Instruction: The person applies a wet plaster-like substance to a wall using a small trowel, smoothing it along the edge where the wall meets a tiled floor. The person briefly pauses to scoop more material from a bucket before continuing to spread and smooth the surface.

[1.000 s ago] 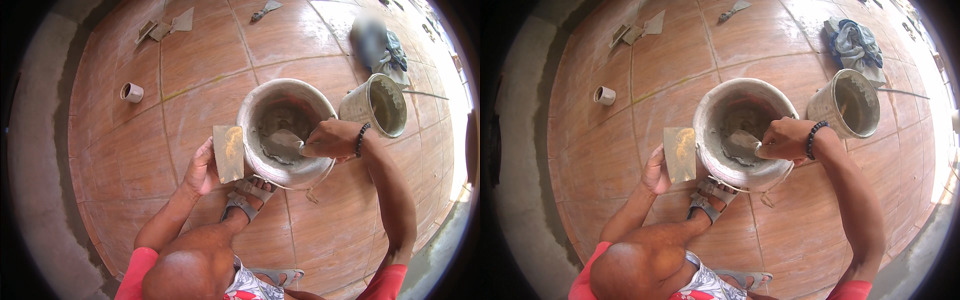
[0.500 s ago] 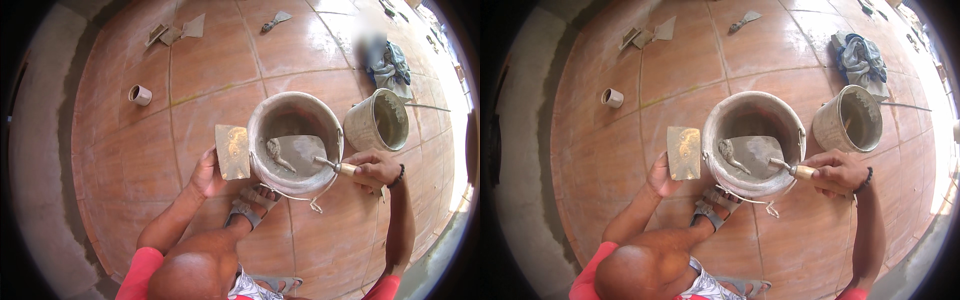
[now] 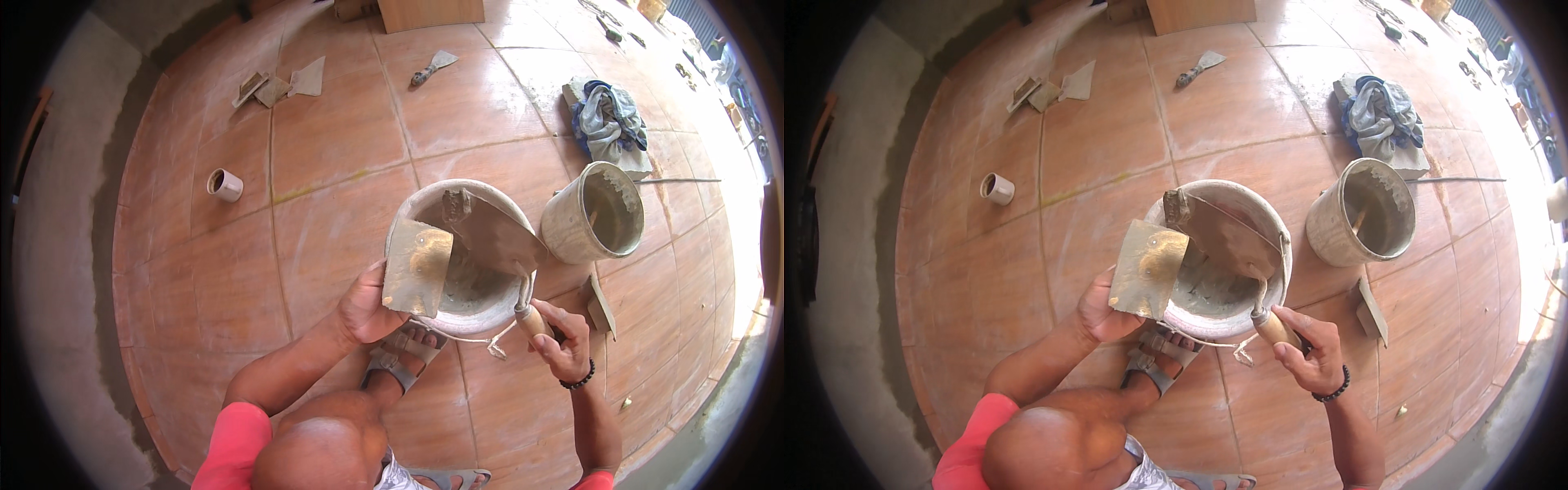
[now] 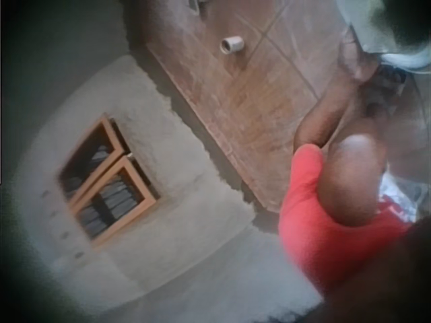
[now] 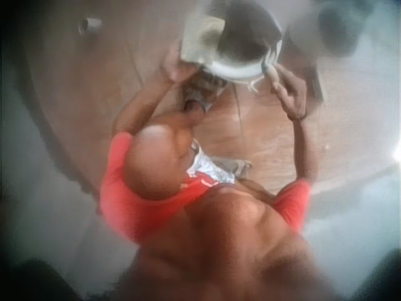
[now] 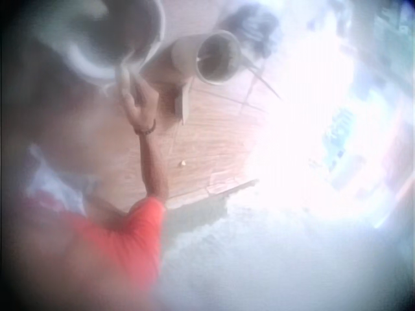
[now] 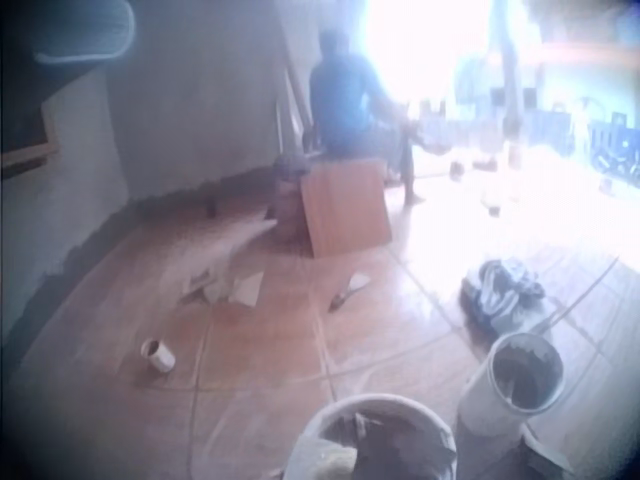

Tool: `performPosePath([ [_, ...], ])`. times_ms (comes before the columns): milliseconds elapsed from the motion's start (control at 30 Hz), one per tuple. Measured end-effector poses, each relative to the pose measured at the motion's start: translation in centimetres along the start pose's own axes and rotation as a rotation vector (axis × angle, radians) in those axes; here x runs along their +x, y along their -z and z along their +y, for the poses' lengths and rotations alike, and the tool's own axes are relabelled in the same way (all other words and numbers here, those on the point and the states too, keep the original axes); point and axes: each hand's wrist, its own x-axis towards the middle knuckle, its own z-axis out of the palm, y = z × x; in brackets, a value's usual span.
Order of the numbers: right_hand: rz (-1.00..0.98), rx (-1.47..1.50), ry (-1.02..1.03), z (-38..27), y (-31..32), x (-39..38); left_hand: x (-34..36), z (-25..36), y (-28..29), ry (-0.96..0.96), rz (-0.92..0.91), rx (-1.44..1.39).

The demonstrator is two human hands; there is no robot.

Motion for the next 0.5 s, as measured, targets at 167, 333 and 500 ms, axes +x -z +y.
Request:
performPosePath([
  [167, 0.109, -0.235, 0.299, 1.4, -1.5, -0.3, 0.5, -0.3, -0.9, 0.018, -0.038, -0.056],
  [333, 0.203, -0.369, 0.48, 3.5, -3.0, 0.2, 0.7, -0.7, -0.7, 0.036, -0.055, -0.019],
  [500, 0.276, -0.476, 0.51, 4.6, -3.8, -0.2, 0.8, -0.8, -1.6, 0.083, -0.15, -0.068],
])
